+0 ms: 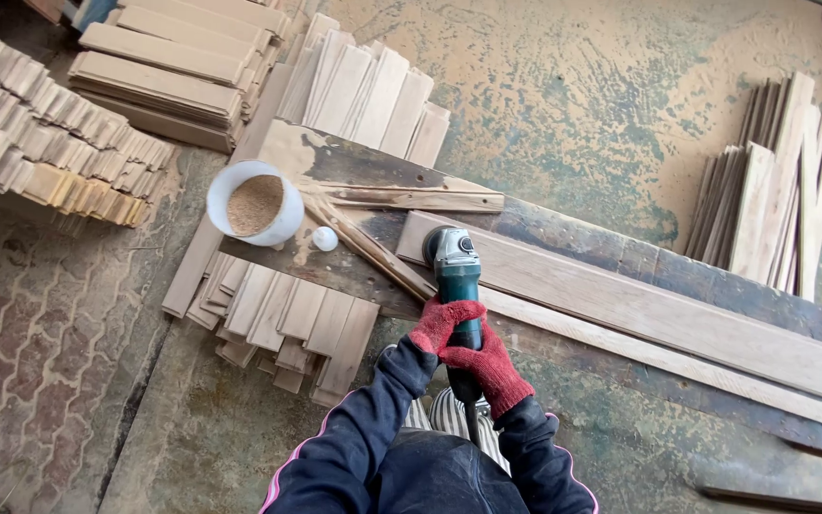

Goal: Sanding a long piece of wood using a handheld power sander or angle grinder with a sanding disc.

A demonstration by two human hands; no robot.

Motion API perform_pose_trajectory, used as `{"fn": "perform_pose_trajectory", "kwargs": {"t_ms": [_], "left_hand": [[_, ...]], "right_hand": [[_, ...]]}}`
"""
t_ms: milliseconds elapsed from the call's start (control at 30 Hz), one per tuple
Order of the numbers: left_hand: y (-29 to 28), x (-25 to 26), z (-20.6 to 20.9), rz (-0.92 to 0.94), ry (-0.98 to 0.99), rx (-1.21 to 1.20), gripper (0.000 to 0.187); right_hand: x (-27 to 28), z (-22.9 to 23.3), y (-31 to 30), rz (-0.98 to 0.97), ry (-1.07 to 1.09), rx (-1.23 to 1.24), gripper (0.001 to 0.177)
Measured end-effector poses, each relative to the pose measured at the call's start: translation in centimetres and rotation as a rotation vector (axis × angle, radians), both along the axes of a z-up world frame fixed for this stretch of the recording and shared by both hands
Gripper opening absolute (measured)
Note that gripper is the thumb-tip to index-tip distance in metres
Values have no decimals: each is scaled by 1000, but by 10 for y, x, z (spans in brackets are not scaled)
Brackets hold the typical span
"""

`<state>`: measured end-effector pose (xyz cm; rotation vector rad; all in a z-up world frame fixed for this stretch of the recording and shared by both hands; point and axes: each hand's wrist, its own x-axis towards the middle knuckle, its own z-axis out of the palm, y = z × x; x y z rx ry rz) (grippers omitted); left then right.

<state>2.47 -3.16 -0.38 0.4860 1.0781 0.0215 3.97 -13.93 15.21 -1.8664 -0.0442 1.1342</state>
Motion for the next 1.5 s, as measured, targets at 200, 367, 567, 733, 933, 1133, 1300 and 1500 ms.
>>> {"fn": "perform_pose_trajectory", "kwargs": {"t_ms": [200, 367, 567, 733, 933, 1133, 1300, 1500], "left_hand": [[-85, 76, 27, -192, -23, 74, 75], [-200, 154, 4, -179, -114, 28, 61], [-287, 206, 66, -331, -289, 137, 49], [-300, 231, 69, -446, -238, 201, 58], [-266, 203, 73, -364, -244, 181, 54], [-202, 156, 76, -174, -269, 105, 38], [-158, 125, 89, -128, -198, 125, 35], [-180, 142, 99, -139, -280, -29, 32]], "right_hand": [[63, -3, -91, -181, 46, 7, 60], [131, -25, -201, -291, 6, 21, 61], [186, -32, -311, -426, 198, 174, 48], [204, -21, -321, -450, 235, 192, 42], [193, -27, -292, -365, 180, 145, 53], [172, -21, -222, -196, 172, 100, 60], [150, -20, -186, -89, 180, 143, 85], [138, -31, -231, -338, 583, 411, 44]]}}
